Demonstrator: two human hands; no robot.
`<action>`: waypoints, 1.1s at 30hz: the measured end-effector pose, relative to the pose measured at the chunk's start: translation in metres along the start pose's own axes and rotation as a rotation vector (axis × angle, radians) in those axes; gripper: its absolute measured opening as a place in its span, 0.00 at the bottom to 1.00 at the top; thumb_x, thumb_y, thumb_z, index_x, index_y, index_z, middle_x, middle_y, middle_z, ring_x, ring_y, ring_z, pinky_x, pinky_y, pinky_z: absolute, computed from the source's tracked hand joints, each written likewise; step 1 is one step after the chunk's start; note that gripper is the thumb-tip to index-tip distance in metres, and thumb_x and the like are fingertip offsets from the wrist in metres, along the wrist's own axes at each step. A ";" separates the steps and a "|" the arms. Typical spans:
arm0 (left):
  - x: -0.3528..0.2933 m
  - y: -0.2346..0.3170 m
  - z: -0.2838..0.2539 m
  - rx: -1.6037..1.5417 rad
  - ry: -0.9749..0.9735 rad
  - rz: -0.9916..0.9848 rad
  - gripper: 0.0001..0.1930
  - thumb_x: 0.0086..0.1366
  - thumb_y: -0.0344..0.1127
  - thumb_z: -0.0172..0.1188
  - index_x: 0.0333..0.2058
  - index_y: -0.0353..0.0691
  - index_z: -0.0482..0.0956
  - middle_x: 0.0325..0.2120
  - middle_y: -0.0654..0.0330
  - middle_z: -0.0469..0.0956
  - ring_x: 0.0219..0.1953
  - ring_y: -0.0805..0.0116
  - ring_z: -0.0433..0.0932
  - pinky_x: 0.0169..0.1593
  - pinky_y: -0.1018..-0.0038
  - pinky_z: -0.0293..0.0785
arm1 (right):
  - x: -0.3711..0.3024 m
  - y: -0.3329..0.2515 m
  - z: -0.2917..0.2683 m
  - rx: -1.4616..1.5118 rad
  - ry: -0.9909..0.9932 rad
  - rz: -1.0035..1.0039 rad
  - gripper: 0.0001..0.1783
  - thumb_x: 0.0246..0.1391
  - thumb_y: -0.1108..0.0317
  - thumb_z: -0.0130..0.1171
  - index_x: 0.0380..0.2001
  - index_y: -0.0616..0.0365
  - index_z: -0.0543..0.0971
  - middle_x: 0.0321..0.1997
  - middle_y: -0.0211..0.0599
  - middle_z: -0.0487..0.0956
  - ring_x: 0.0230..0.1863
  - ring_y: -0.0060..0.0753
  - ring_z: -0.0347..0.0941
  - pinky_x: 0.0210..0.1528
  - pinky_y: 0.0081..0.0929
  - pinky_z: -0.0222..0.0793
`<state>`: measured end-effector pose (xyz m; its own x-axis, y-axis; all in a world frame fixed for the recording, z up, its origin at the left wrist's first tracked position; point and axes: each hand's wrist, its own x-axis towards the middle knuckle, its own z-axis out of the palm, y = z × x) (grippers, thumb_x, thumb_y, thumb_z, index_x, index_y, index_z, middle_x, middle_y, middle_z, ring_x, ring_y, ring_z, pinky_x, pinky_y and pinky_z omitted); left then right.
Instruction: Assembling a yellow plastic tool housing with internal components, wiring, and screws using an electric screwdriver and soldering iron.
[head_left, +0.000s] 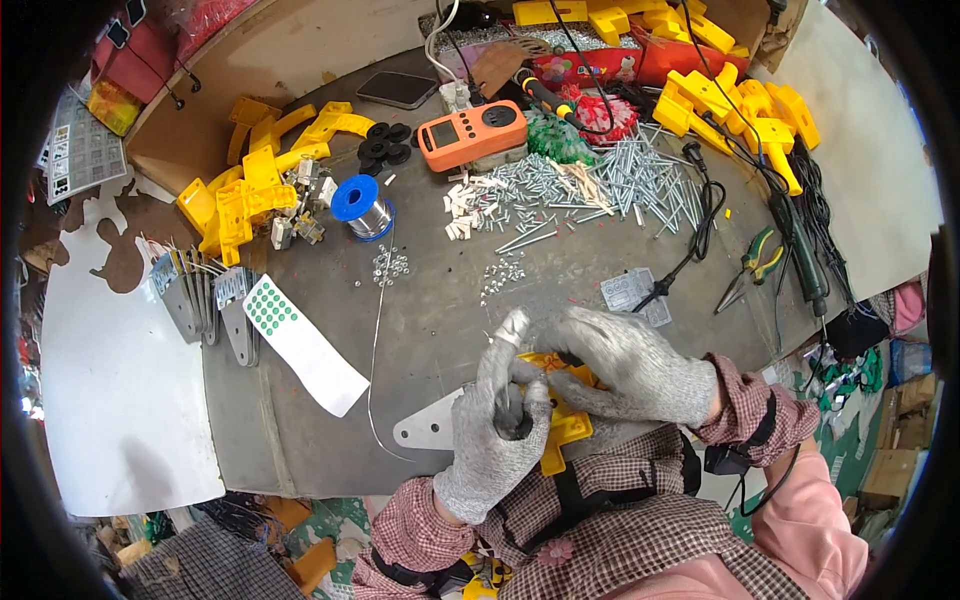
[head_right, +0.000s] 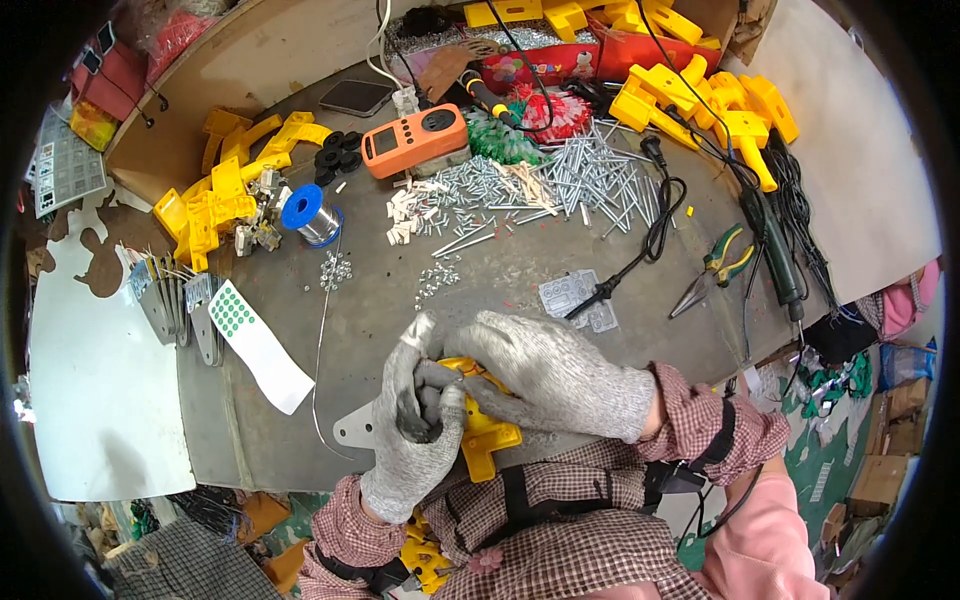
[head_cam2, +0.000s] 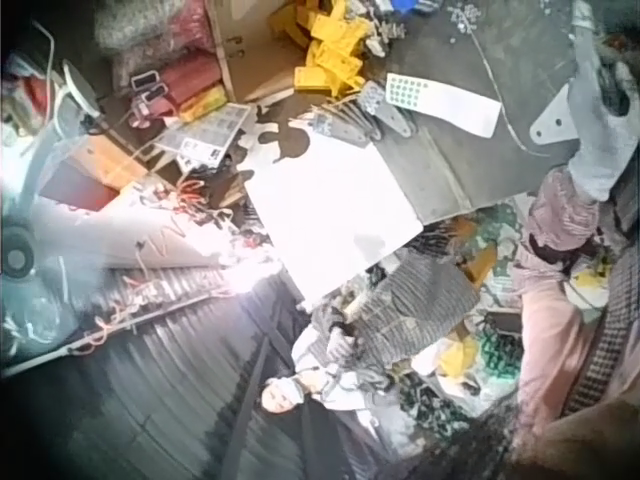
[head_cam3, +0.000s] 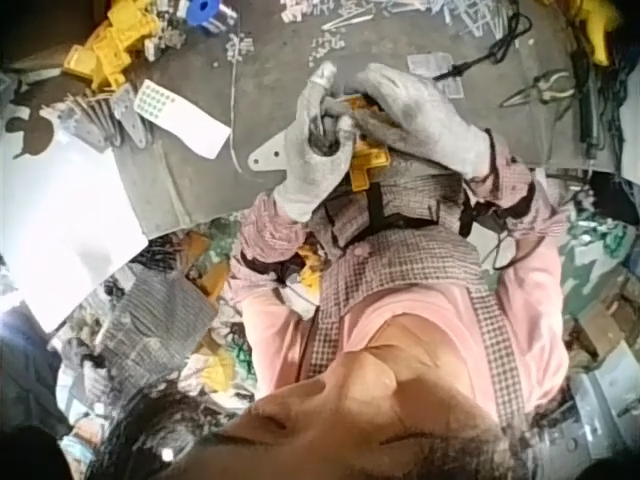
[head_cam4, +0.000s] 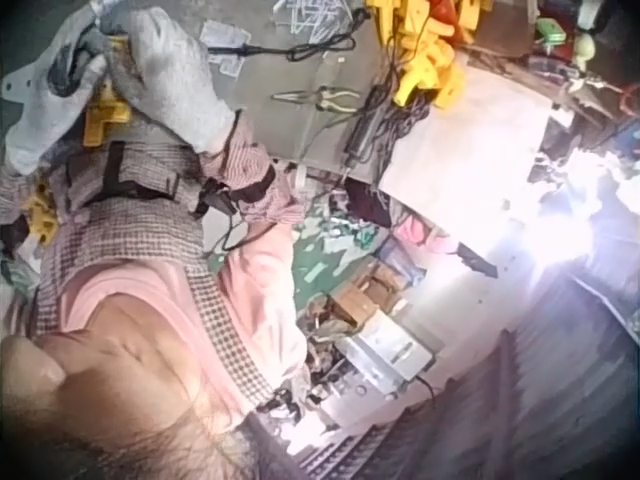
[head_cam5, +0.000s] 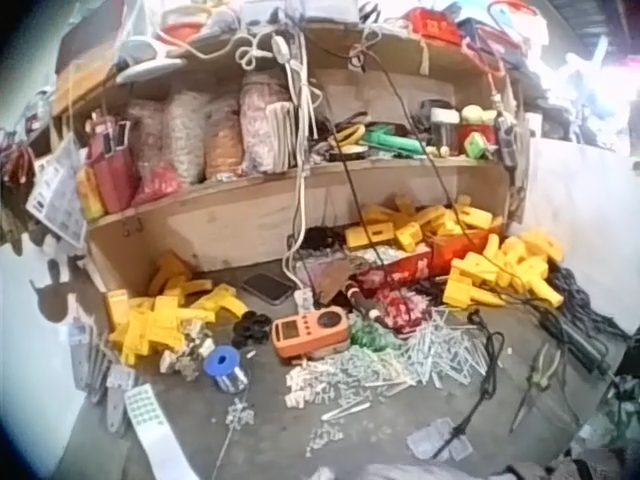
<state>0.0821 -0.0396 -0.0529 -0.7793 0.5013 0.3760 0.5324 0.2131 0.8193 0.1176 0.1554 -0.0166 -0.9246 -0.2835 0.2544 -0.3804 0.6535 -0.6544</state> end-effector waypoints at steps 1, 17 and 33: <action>0.001 0.001 0.001 0.005 -0.006 0.003 0.43 0.52 0.19 0.64 0.68 0.42 0.61 0.23 0.65 0.75 0.24 0.75 0.77 0.31 0.78 0.75 | -0.003 0.001 -0.001 0.004 0.008 0.001 0.20 0.55 0.66 0.62 0.51 0.55 0.74 0.37 0.44 0.75 0.43 0.48 0.77 0.45 0.39 0.74; 0.005 -0.009 -0.014 -0.189 -0.145 -0.208 0.33 0.67 0.32 0.59 0.68 0.33 0.56 0.45 0.52 0.77 0.56 0.64 0.70 0.61 0.68 0.66 | 0.005 0.008 -0.002 -0.212 -0.072 -0.114 0.11 0.57 0.64 0.59 0.41 0.56 0.77 0.35 0.43 0.79 0.35 0.50 0.80 0.39 0.40 0.78; 0.011 -0.004 -0.017 -0.196 -0.178 -0.203 0.29 0.65 0.32 0.63 0.63 0.33 0.65 0.45 0.51 0.81 0.59 0.56 0.72 0.64 0.58 0.65 | 0.005 0.013 -0.019 -0.281 -0.301 -0.182 0.16 0.63 0.64 0.56 0.52 0.57 0.73 0.44 0.45 0.75 0.44 0.48 0.79 0.42 0.40 0.77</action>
<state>0.0654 -0.0491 -0.0446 -0.7837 0.6075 0.1294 0.2850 0.1666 0.9439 0.1078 0.1756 -0.0108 -0.8112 -0.5759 0.1019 -0.5653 0.7275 -0.3888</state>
